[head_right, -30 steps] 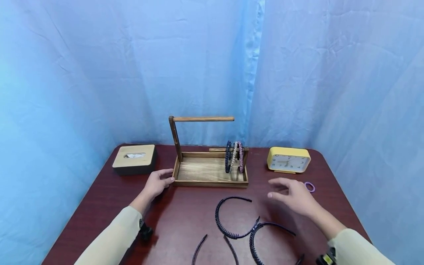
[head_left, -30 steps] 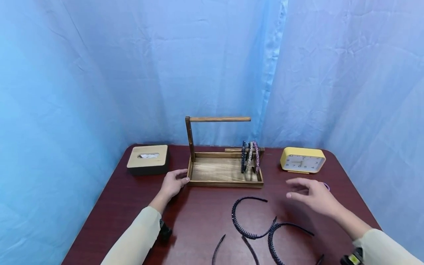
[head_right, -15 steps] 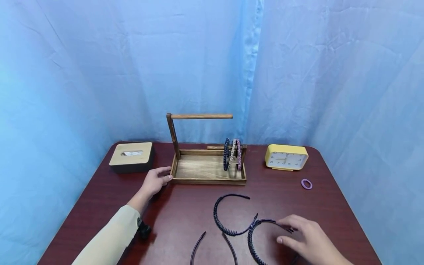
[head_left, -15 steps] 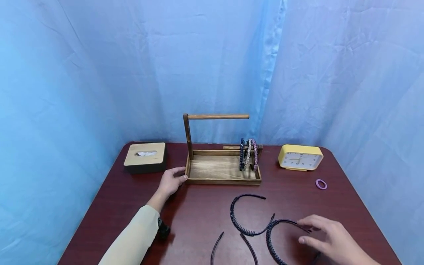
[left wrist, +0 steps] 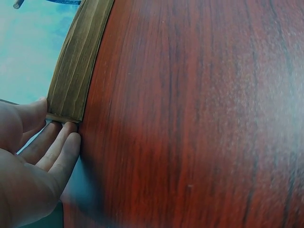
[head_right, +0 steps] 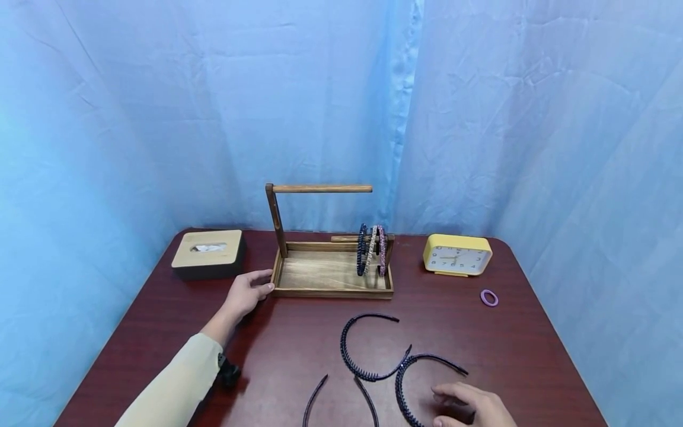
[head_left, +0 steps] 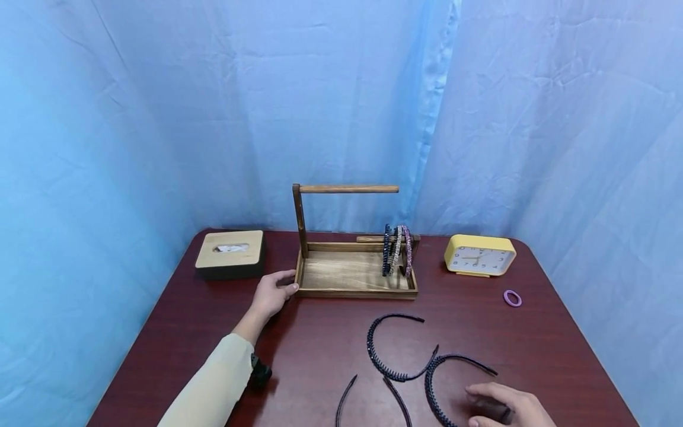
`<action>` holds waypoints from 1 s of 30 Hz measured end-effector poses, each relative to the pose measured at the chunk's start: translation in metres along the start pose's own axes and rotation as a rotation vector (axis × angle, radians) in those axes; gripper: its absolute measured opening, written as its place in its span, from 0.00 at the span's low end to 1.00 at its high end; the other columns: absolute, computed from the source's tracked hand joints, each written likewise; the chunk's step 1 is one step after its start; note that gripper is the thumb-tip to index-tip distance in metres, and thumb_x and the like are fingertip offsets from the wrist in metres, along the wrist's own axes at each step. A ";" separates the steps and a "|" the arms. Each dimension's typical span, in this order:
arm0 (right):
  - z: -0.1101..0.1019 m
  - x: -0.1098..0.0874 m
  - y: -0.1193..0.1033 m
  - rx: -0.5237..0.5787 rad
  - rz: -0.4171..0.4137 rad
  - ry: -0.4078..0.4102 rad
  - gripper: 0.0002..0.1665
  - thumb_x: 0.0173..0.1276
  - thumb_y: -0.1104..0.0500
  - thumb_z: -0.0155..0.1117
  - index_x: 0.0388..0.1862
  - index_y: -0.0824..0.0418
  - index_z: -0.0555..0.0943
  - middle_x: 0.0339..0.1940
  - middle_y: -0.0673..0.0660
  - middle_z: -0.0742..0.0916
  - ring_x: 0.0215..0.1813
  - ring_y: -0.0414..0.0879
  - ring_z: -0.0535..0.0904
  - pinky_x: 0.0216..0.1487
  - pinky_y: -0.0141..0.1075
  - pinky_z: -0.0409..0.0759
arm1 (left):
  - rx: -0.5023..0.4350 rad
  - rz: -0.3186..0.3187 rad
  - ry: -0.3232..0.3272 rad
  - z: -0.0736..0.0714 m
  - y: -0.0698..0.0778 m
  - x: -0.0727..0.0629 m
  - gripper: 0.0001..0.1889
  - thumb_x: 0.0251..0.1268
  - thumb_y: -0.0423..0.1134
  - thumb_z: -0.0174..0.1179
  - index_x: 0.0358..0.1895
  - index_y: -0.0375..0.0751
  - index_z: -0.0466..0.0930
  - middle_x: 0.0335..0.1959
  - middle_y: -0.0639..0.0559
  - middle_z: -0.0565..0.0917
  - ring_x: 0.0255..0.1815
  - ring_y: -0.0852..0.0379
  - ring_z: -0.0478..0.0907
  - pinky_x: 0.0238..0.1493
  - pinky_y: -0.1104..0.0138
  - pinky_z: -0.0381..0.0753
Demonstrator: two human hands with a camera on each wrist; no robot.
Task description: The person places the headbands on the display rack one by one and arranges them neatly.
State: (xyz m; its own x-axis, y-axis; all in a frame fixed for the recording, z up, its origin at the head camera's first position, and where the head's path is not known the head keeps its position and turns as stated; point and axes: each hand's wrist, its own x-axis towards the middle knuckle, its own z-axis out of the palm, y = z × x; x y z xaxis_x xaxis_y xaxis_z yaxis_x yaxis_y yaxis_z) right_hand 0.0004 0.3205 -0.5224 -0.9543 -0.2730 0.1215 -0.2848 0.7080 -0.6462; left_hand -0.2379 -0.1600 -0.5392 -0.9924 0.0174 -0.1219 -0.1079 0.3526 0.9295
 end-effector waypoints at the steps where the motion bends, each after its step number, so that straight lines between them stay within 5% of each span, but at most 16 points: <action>1: 0.002 0.000 0.001 0.011 0.003 -0.004 0.19 0.63 0.53 0.78 0.53 0.53 0.87 0.44 0.42 0.90 0.44 0.31 0.85 0.37 0.32 0.85 | 0.000 0.000 0.001 0.000 0.000 0.000 0.24 0.70 0.30 0.65 0.69 0.37 0.78 0.63 0.35 0.82 0.49 0.53 0.86 0.42 0.66 0.85; 9: 0.006 0.001 0.020 0.219 -0.065 -0.154 0.18 0.69 0.61 0.72 0.56 0.62 0.85 0.43 0.48 0.90 0.42 0.35 0.85 0.36 0.32 0.85 | -0.002 -0.012 0.002 0.000 -0.001 0.000 0.24 0.71 0.30 0.65 0.69 0.38 0.78 0.64 0.36 0.82 0.48 0.54 0.86 0.42 0.64 0.85; 16: 0.018 0.003 0.032 0.230 -0.184 -0.181 0.20 0.66 0.62 0.74 0.57 0.56 0.85 0.42 0.42 0.90 0.41 0.33 0.85 0.35 0.31 0.83 | -0.011 -0.015 0.006 0.001 -0.002 0.001 0.24 0.70 0.30 0.65 0.68 0.39 0.78 0.63 0.37 0.82 0.48 0.54 0.86 0.43 0.64 0.86; 30: 0.040 0.000 0.037 0.109 -0.333 -0.036 0.22 0.59 0.65 0.78 0.53 0.49 0.87 0.39 0.33 0.86 0.36 0.28 0.81 0.34 0.18 0.75 | -0.009 -0.028 0.012 0.001 -0.002 0.001 0.24 0.70 0.31 0.65 0.68 0.40 0.79 0.64 0.37 0.82 0.51 0.52 0.86 0.46 0.63 0.87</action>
State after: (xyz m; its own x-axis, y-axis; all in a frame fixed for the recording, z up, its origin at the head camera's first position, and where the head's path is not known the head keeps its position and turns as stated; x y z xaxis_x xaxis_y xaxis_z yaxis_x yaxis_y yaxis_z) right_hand -0.0067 0.3203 -0.5763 -0.8064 -0.5017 0.3132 -0.5666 0.5033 -0.6524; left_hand -0.2386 -0.1599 -0.5417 -0.9896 -0.0033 -0.1437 -0.1361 0.3444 0.9289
